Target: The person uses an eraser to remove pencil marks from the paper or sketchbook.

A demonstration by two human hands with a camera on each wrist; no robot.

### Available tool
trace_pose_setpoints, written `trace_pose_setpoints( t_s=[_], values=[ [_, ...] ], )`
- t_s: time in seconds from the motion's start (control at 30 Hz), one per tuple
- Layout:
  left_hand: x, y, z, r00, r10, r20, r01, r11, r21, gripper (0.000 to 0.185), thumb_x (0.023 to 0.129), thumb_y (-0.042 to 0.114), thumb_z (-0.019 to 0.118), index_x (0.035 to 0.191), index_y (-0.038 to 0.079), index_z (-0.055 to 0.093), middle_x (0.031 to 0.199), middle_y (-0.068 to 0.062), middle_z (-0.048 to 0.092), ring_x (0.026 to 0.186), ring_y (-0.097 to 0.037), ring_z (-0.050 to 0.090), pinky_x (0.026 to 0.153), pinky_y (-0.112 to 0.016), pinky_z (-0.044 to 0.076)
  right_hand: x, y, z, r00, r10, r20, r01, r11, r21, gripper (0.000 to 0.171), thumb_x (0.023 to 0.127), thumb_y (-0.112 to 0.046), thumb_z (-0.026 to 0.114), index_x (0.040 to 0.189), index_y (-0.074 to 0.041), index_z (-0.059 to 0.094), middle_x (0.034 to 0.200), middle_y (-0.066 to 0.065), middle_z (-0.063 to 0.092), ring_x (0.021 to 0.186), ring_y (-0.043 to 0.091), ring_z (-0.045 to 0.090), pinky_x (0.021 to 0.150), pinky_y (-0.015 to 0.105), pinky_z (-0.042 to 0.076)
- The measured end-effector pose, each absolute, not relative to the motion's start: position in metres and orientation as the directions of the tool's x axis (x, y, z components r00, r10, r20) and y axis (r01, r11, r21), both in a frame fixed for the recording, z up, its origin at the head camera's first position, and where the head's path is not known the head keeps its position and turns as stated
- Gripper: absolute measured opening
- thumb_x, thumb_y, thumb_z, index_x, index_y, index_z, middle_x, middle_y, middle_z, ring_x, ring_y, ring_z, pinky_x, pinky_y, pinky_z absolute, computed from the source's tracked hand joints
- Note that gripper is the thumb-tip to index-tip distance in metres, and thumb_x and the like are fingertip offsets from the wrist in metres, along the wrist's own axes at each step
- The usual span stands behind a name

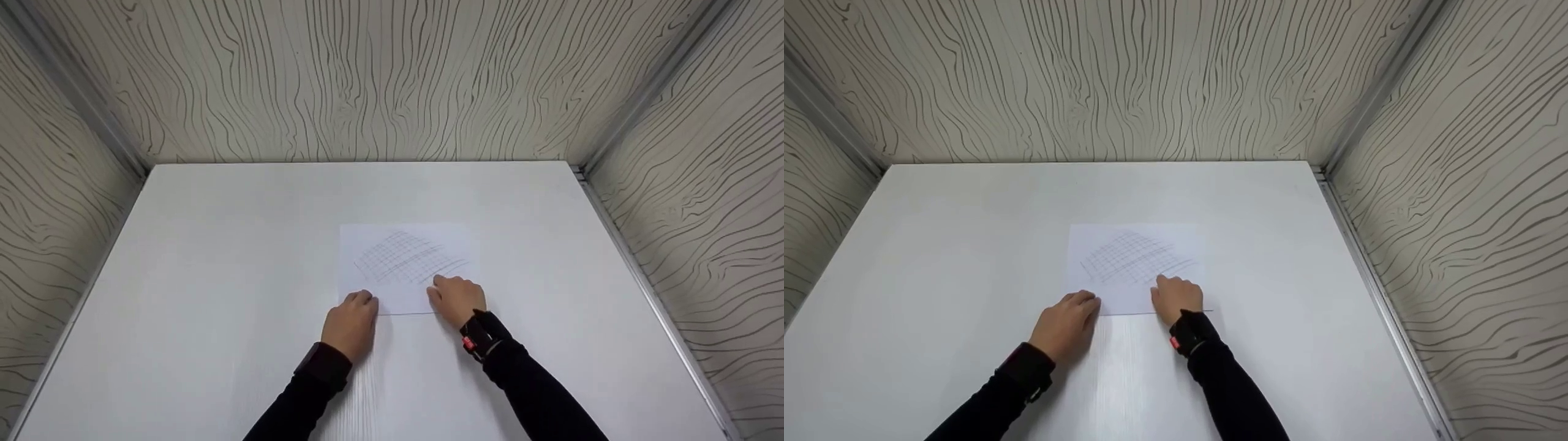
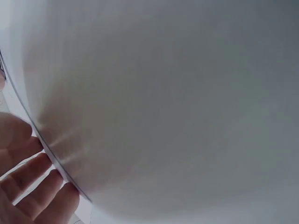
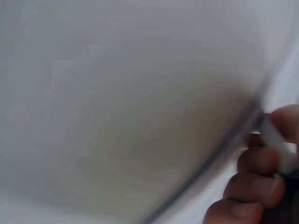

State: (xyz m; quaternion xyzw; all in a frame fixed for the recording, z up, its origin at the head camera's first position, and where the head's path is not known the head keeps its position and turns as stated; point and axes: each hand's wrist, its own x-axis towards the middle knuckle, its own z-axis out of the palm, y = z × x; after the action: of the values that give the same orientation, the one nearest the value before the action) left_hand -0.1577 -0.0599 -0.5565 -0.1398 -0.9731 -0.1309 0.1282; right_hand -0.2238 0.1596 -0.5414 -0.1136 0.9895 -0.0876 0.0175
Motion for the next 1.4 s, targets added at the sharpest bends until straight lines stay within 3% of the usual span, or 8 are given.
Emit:
trace_pose_setpoints(
  t_s=[0.2,0.47,0.67,0.9,1.13,1.27,1.4],
  values=[
    [-0.159,-0.061,-0.555,-0.925,0.251,0.285,0.312,0.93,0.193,0.022,0.084,0.003,0.064,0.105,0.008,0.072,0.106,-0.005,0.069,0.105,-0.023,0.066,0.066,-0.041,0.06,-0.232,0.173,-0.541,-0.984,-0.18,0.007,-0.179,0.974,-0.138,0.027,0.094,-0.03,0.059,0.074,-0.014,0.054,0.061,0.003,0.052,0.056,0.02,0.045,0.051,0.035,0.039],
    [-0.16,-0.064,-0.555,-0.914,0.267,0.305,0.33,0.928,0.175,0.028,0.081,-0.002,0.066,0.106,0.008,0.073,0.108,-0.004,0.069,0.106,-0.023,0.067,0.067,-0.038,0.06,-0.229,0.162,-0.538,-0.972,-0.23,-0.041,-0.216,0.952,-0.216,0.028,0.095,-0.032,0.057,0.074,-0.013,0.057,0.062,0.002,0.054,0.057,0.019,0.048,0.052,0.036,0.042],
    [-0.16,-0.068,-0.553,-0.926,0.261,0.274,0.319,0.927,0.196,0.029,0.083,-0.003,0.064,0.108,0.007,0.072,0.112,-0.006,0.069,0.108,-0.024,0.066,0.073,-0.039,0.061,-0.229,0.169,-0.538,-0.991,-0.136,0.011,-0.136,0.98,-0.148,0.026,0.094,-0.031,0.06,0.076,-0.012,0.06,0.064,0.006,0.057,0.059,0.023,0.053,0.055,0.041,0.047],
    [-0.158,-0.069,-0.551,-0.935,0.261,0.242,0.312,0.928,0.205,0.026,0.083,-0.002,0.064,0.106,0.006,0.072,0.112,-0.006,0.07,0.107,-0.025,0.067,0.075,-0.04,0.06,-0.225,0.145,-0.542,-0.97,-0.24,0.031,-0.242,0.953,-0.183,0.03,0.094,-0.032,0.059,0.071,-0.012,0.056,0.06,0.003,0.055,0.054,0.02,0.05,0.049,0.036,0.042],
    [-0.159,-0.068,-0.551,-0.936,0.258,0.239,0.309,0.928,0.209,0.029,0.084,-0.002,0.062,0.11,0.007,0.071,0.115,-0.007,0.069,0.109,-0.025,0.067,0.075,-0.042,0.06,-0.238,0.154,-0.534,-0.987,-0.145,-0.066,-0.131,0.975,-0.179,0.024,0.095,-0.032,0.058,0.087,-0.012,0.067,0.078,0.008,0.068,0.068,0.025,0.061,0.064,0.044,0.051],
    [-0.157,-0.066,-0.554,-0.933,0.259,0.251,0.315,0.924,0.217,0.029,0.082,-0.003,0.063,0.108,0.006,0.071,0.114,-0.007,0.069,0.108,-0.025,0.066,0.074,-0.042,0.06,-0.243,0.155,-0.532,-0.992,-0.122,-0.034,-0.115,0.98,-0.163,0.024,0.094,-0.029,0.059,0.082,-0.011,0.067,0.075,0.009,0.068,0.064,0.025,0.059,0.061,0.043,0.051],
    [-0.156,-0.065,-0.558,-0.926,0.266,0.269,0.322,0.928,0.189,0.026,0.08,-0.004,0.066,0.103,0.006,0.071,0.112,-0.006,0.069,0.107,-0.024,0.067,0.069,-0.039,0.06,-0.239,0.137,-0.534,-0.982,-0.188,0.022,-0.189,0.963,-0.193,0.028,0.094,-0.029,0.06,0.071,-0.011,0.059,0.066,0.006,0.062,0.059,0.022,0.055,0.055,0.039,0.047]
  ],
)
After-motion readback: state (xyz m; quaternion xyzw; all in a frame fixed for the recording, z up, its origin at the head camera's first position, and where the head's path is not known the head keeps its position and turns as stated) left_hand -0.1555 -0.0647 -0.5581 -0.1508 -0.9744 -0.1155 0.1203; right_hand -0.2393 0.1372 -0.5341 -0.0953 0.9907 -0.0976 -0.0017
